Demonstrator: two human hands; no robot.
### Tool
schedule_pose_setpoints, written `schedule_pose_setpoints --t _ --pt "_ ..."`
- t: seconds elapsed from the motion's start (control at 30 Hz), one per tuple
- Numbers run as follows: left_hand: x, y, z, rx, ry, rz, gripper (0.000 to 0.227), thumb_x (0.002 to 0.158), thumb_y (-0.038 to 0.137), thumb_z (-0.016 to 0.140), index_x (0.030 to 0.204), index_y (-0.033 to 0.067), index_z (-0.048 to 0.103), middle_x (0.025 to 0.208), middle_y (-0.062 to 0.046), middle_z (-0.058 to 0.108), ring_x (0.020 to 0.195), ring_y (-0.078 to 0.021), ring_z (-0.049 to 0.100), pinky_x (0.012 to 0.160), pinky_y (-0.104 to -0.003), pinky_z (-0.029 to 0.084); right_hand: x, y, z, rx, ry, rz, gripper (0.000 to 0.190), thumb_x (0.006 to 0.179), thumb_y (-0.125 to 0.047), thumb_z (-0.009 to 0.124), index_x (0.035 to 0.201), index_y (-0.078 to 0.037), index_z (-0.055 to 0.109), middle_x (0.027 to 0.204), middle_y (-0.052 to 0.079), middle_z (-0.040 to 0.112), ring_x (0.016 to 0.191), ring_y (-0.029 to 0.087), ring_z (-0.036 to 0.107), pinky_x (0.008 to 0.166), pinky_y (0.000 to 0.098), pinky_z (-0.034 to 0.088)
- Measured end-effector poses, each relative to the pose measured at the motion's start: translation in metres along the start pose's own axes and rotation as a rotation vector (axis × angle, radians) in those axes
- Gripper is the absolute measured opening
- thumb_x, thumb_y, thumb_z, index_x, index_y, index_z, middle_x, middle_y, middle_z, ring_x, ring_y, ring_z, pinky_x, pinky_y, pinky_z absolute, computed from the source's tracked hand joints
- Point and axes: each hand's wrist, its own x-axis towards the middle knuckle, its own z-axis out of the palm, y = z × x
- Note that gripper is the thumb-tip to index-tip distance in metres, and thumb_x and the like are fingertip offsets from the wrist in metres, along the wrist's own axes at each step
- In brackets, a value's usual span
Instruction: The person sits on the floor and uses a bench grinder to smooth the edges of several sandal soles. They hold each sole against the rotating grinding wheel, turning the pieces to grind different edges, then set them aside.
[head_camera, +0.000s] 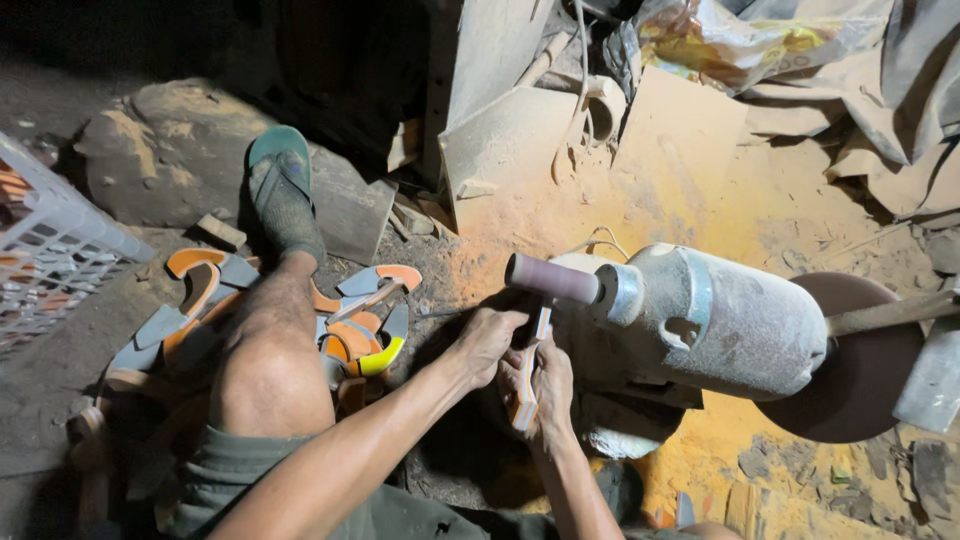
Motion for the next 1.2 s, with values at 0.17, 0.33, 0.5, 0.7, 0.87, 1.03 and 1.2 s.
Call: schedule_pose_setpoints --t 0.17,0.33,0.5,0.7,0.87,1.03,1.2 --pt "-0.025 0.017 0.008 0.034 -0.132 0.064 0.029 0.1 0.02 0.06 0.093 -0.0023 0.076 0.075 -0.005 0.069 0.056 -0.0088 0.06 0.049 -0.023 0.048 -0.005 0.007 0.003 0.026 0.088 -0.036 0.037 0.099 -0.043 0.047 0.082 -0.01 0.048 0.059 0.004 0.053 0.039 0.014 0.049 0.031 0.0288 0.039" --pt "-0.045 0.033 0.016 -0.015 -0.341 0.18 0.032 0.108 0.026 0.058 0.108 -0.0023 0.074 0.089 -0.005 0.071 0.074 -0.0092 0.064 0.066 -0.025 0.052 -0.017 0.004 0.014 0.009 0.034 -0.091 0.047 0.102 -0.052 0.048 0.084 -0.008 0.048 0.055 0.004 0.048 0.036 0.014 0.048 0.031 0.0284 0.039" --pt "-0.067 0.042 0.016 0.029 -0.436 0.25 0.031 0.101 0.022 0.059 0.126 0.0033 0.063 0.114 -0.007 0.073 0.105 -0.0127 0.067 0.096 -0.03 0.054 -0.046 0.003 0.023 -0.014 0.064 -0.169 0.037 0.099 -0.049 0.05 0.094 -0.012 0.054 0.056 0.001 0.045 0.037 0.013 0.044 0.032 0.0271 0.038" --pt "-0.055 0.036 0.013 -0.091 -0.261 0.074 0.038 0.103 0.034 0.059 0.115 -0.001 0.065 0.096 -0.008 0.073 0.081 -0.011 0.066 0.072 -0.025 0.054 -0.037 -0.008 0.028 0.225 0.016 0.001 0.031 0.101 -0.042 0.051 0.095 -0.012 0.054 0.063 0.002 0.049 0.047 0.014 0.049 0.041 0.0268 0.04" --pt "-0.019 0.009 0.006 -0.263 -0.15 -0.055 0.025 0.104 0.026 0.057 0.1 0.002 0.063 0.073 -0.005 0.062 0.05 -0.0112 0.055 0.042 -0.023 0.042 -0.012 -0.015 0.013 0.333 -0.071 -0.055 0.03 0.106 -0.036 0.052 0.095 -0.008 0.054 0.063 0.0 0.047 0.049 0.012 0.048 0.044 0.0245 0.041" --pt "0.019 0.005 0.005 -0.333 -0.205 -0.054 0.021 0.103 0.018 0.047 0.093 0.005 0.06 0.076 -0.005 0.06 0.052 -0.0105 0.053 0.042 -0.022 0.038 0.014 -0.023 0.008 0.338 -0.006 -0.081 0.022 0.103 -0.018 0.05 0.086 -0.004 0.052 0.068 0.005 0.051 0.054 0.014 0.05 0.049 0.0254 0.045" --pt "0.034 0.015 0.012 -0.312 -0.147 0.014 0.017 0.101 0.019 0.051 0.092 0.0079 0.06 0.074 -0.003 0.057 0.051 -0.0115 0.049 0.042 -0.023 0.036 0.036 -0.028 0.006 0.278 0.229 -0.031 0.022 0.102 -0.014 0.047 0.09 0.002 0.056 0.074 0.009 0.057 0.058 0.018 0.057 0.054 0.0278 0.051"
